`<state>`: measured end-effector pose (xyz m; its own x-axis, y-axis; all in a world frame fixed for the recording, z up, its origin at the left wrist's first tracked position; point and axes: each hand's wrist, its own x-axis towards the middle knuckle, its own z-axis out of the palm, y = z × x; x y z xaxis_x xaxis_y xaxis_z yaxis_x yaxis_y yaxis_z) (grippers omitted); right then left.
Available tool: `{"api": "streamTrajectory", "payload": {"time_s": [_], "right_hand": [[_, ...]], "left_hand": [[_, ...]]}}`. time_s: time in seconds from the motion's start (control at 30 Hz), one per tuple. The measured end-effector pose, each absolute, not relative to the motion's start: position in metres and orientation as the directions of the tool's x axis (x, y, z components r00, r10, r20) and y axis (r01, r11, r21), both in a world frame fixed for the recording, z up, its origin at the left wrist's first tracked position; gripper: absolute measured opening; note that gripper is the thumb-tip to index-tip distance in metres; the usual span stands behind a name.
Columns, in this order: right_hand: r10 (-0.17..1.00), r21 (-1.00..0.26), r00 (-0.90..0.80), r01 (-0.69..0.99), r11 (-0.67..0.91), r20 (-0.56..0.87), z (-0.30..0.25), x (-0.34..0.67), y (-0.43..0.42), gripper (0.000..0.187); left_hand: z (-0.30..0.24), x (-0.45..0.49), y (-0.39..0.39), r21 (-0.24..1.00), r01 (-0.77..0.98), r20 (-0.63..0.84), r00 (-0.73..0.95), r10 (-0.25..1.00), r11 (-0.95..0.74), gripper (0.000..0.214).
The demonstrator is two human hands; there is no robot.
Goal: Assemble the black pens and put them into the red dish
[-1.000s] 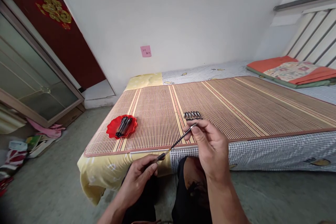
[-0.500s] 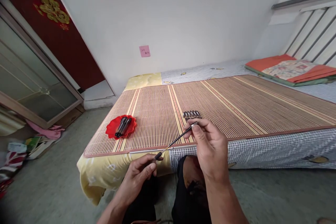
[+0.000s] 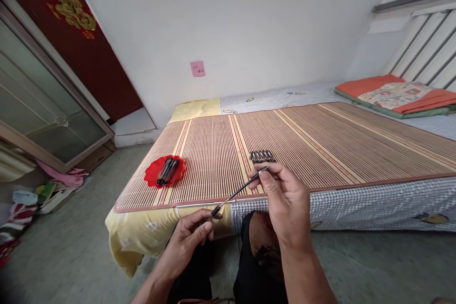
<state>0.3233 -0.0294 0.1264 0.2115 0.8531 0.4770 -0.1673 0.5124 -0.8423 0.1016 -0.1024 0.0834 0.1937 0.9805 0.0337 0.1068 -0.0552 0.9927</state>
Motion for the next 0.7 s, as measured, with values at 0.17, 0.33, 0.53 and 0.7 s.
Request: {"api": "streamTrajectory", "payload": {"time_s": [0.17,0.33,0.53,0.7], "right_hand": [[0.839,-0.842,0.180,-0.083,0.532,0.513,0.134,0.323,-0.036,0.013],[0.854,-0.857,-0.066,-0.062,0.512,0.516,0.141,0.315,-0.042,0.013],[0.847,-0.921,-0.377,-0.049,0.387,0.375,0.128,0.302,-0.033,0.026],[0.852,-0.950,-0.421,-0.121,0.287,0.311,0.119,0.296,-0.029,0.032]], "left_hand": [[0.082,0.102,-0.103,0.991,0.119,0.044,0.195,0.980,-0.068,0.040],[0.084,0.106,-0.104,0.995,0.084,0.030,0.185,0.982,-0.047,0.039],[0.081,0.113,-0.104,0.981,-0.187,-0.009,0.238,0.971,0.054,0.040],[0.082,0.119,-0.103,0.936,-0.334,-0.038,0.223,0.974,0.113,0.036]]}}
